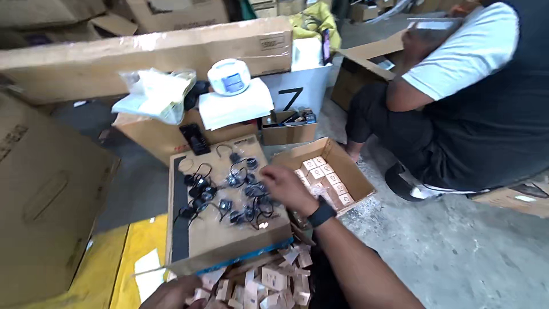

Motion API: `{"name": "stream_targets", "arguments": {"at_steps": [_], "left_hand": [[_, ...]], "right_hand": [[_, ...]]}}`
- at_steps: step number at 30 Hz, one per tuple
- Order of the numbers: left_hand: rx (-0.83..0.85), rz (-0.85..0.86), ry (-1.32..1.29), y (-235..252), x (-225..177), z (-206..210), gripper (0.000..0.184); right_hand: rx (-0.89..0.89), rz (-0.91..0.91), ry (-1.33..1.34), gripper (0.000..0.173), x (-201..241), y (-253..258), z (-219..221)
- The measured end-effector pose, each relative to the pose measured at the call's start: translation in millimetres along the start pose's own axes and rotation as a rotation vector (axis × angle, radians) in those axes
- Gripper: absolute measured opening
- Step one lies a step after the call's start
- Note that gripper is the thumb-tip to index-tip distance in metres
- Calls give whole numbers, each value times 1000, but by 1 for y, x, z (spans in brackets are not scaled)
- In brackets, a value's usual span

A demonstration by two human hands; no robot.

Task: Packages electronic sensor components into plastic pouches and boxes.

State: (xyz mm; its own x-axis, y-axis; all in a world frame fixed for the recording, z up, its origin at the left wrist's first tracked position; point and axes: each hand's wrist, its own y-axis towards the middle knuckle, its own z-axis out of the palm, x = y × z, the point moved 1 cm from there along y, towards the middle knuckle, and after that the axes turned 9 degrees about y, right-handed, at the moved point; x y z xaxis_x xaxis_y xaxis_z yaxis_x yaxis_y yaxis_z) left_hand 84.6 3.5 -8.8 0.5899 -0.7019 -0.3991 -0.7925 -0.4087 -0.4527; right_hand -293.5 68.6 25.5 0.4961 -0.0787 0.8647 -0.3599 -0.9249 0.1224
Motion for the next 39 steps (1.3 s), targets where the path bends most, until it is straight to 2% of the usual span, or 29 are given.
{"name": "stream_targets", "arguments": {"at_steps": [3,6,9,11,12,14,16,18,21,24,29,31,34,37,39], "left_hand": [[-43,126,189,0,-31,-6,41],[-56,230,322,16,-58,-6,40],[15,284,267,50,-59,13,40],[194,174,293,66,-54,29,46],[302,106,324,68,-55,38,51],[464,46,364,71,-57,47,57],[473,110,330,72,-62,52,54],[396,204,270,74,-67,51,54],[335,240,238,76,-67,38,49],[362,170,252,80,-57,31,59],[388,103,184,89,-47,35,58],[399,100,184,94,-46,37,54],[387,112,184,97,-46,40,52],[417,118,186,98,-48,36,54],[416,115,192,97,-50,32,53]], "right_hand": [[-178,137,68,20,-30,12,-21],[-368,297,178,25,-79,16,-30],[-544,535,336,34,-127,19,-27],[-572,707,298,37,-159,15,-22],[-509,792,201,39,-172,8,-18],[-269,912,-72,39,-192,1,-10],[30,997,-347,38,-202,-2,-1],[258,1008,-518,37,-212,5,8],[433,958,-636,40,-233,18,21],[559,883,-743,43,-259,25,31],[797,918,-848,58,-294,33,51],[821,999,-835,59,-317,25,51],[661,1139,-752,56,-321,17,44],[382,1093,-730,47,-285,22,27],[286,1042,-744,41,-278,29,11]]}}
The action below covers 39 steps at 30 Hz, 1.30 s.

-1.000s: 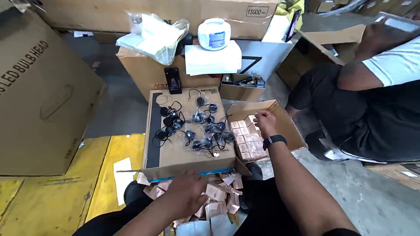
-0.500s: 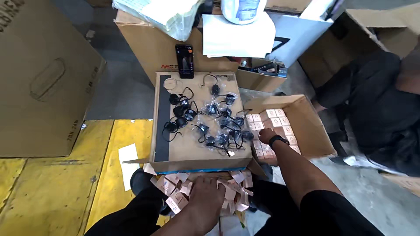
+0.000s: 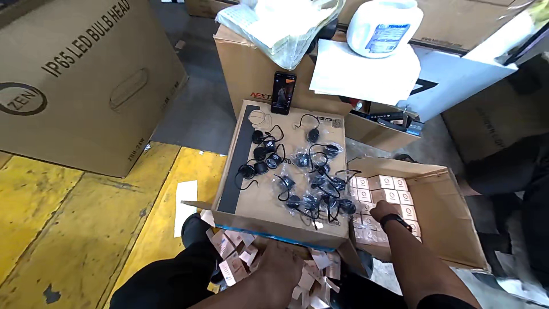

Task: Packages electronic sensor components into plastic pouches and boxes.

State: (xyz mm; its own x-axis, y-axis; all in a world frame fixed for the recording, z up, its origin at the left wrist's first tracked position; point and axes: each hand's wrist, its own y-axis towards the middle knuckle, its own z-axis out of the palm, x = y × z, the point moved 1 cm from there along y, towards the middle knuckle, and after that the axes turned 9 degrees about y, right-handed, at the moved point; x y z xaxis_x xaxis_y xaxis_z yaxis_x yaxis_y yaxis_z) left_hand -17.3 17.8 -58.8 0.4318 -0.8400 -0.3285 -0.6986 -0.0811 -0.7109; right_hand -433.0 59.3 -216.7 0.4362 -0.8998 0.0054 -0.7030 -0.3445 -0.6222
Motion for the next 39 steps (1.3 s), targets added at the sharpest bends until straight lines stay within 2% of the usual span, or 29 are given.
{"name": "stream_targets", "arguments": {"at_steps": [3,6,9,11,13,15,16,18,19,21,23,24,25,28,30,32,34,37,39], "left_hand": [[-34,-13,9,-4,-2,-1,54],[-81,-34,11,-12,-2,-4,55],[-73,-40,16,-21,-3,-12,53],[-120,-32,7,-27,-2,-14,50],[-202,-17,-4,-32,0,-18,48],[-307,-2,-36,-37,5,-24,45],[-366,1,-62,-41,8,-28,43],[-509,-11,-157,-46,16,-34,44],[-576,-35,-233,-48,20,-37,50],[-715,-89,-462,-51,24,-44,68],[-800,-86,-760,-51,31,-49,87],[-819,-47,-906,-49,35,-49,90],[-829,5,-1029,-47,39,-47,85],[-872,87,-1188,-45,45,-43,38],[-933,3,-1104,-44,49,-45,23],[-1004,-144,-938,-41,53,-48,21],[-1039,-249,-805,-36,54,-51,25],[-979,-243,-781,-28,51,-55,26],[-916,-211,-792,-22,45,-54,26]], "right_hand": [[-11,-40,100,37,-15,5,-21],[-28,-123,173,33,-23,-15,-51],[-195,-184,152,26,-29,-40,-77],[-321,-213,197,27,-26,-64,-97],[-413,-276,422,30,-14,-90,-116],[-432,-384,768,26,7,-112,-126],[-384,-447,958,19,23,-129,-126],[-156,-592,1302,7,53,-175,-119],[-15,-674,1409,9,64,-199,-111],[239,-831,1524,15,81,-239,-83],[465,-915,1607,16,95,-263,-46],[552,-904,1648,16,102,-269,-29],[606,-858,1669,17,109,-271,-14],[686,-709,1555,21,118,-271,14],[651,-623,1501,23,122,-267,18],[517,-566,1485,19,126,-267,19],[394,-650,1441,23,125,-269,18],[428,-808,1375,41,125,-274,17],[452,-805,1344,46,125,-277,19]]}}
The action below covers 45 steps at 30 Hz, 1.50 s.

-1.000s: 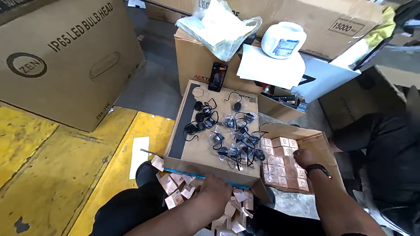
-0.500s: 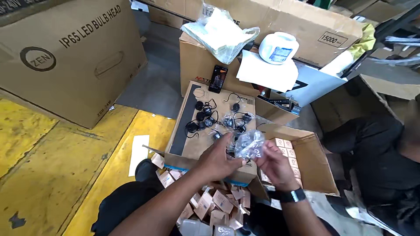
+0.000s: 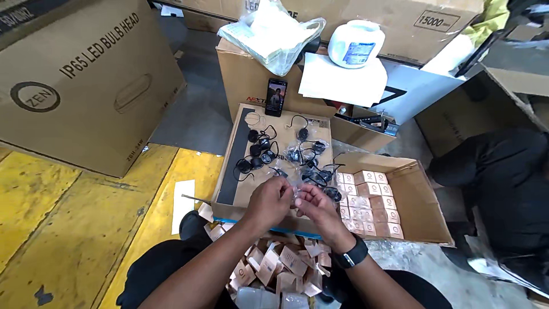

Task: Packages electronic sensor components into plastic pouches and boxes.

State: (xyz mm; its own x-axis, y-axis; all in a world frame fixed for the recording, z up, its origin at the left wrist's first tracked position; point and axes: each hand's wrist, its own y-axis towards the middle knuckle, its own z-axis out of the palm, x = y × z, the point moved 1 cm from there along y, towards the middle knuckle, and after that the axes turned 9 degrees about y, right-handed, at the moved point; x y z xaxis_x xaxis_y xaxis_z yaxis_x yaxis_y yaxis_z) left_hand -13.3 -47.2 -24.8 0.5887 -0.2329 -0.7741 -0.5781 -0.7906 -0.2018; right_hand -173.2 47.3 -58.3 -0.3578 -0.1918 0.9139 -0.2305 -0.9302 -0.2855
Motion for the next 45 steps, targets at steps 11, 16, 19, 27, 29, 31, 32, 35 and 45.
{"name": "stream_targets", "arguments": {"at_steps": [11,16,19,27,29,31,32,35,45], "left_hand": [[-223,207,419,-1,1,7,30],[-282,272,581,1,3,4,28],[-190,397,574,-4,2,11,19],[-35,555,607,-11,2,27,11],[-34,536,627,-11,2,26,10],[-65,527,642,-11,2,25,8],[-78,519,646,-11,2,25,8],[-98,472,657,-12,-1,25,9],[118,533,726,-14,2,30,17]], "right_hand": [[-184,-98,-600,15,8,7,-7],[-213,-132,-981,18,15,3,-9],[-123,-146,-978,17,13,6,-14],[0,-173,-991,22,9,4,-8],[23,-162,-969,21,9,4,-9],[12,-186,-986,22,8,4,-8],[-11,-211,-1006,22,7,3,-6],[-63,-245,-1106,19,5,-1,-1],[-47,-149,-1225,18,9,1,-5]]}}
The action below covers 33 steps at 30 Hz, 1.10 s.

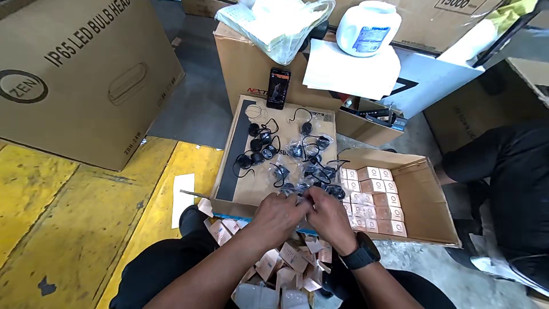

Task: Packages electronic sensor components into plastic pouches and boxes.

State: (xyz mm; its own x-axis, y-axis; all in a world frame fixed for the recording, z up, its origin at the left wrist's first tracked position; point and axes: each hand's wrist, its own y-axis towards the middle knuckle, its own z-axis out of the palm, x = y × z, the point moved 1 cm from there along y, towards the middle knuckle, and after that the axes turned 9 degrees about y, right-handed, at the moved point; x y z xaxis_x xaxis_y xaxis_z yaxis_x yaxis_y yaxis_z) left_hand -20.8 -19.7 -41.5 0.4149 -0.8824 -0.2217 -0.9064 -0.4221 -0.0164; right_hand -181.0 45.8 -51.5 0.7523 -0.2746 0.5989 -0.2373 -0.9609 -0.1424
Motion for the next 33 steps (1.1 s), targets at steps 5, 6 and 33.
{"name": "stream_targets", "arguments": {"at_steps": [5,6,33], "left_hand": [[41,18,6,2,-3,0,22],[57,5,9,2,-3,0,22],[589,25,-153,-23,-26,-28,19]], "right_hand": [[32,-1,18,20,-1,0,2],[45,3,24,21,-1,0,2],[28,-134,52,29,-27,10,-3]]}}
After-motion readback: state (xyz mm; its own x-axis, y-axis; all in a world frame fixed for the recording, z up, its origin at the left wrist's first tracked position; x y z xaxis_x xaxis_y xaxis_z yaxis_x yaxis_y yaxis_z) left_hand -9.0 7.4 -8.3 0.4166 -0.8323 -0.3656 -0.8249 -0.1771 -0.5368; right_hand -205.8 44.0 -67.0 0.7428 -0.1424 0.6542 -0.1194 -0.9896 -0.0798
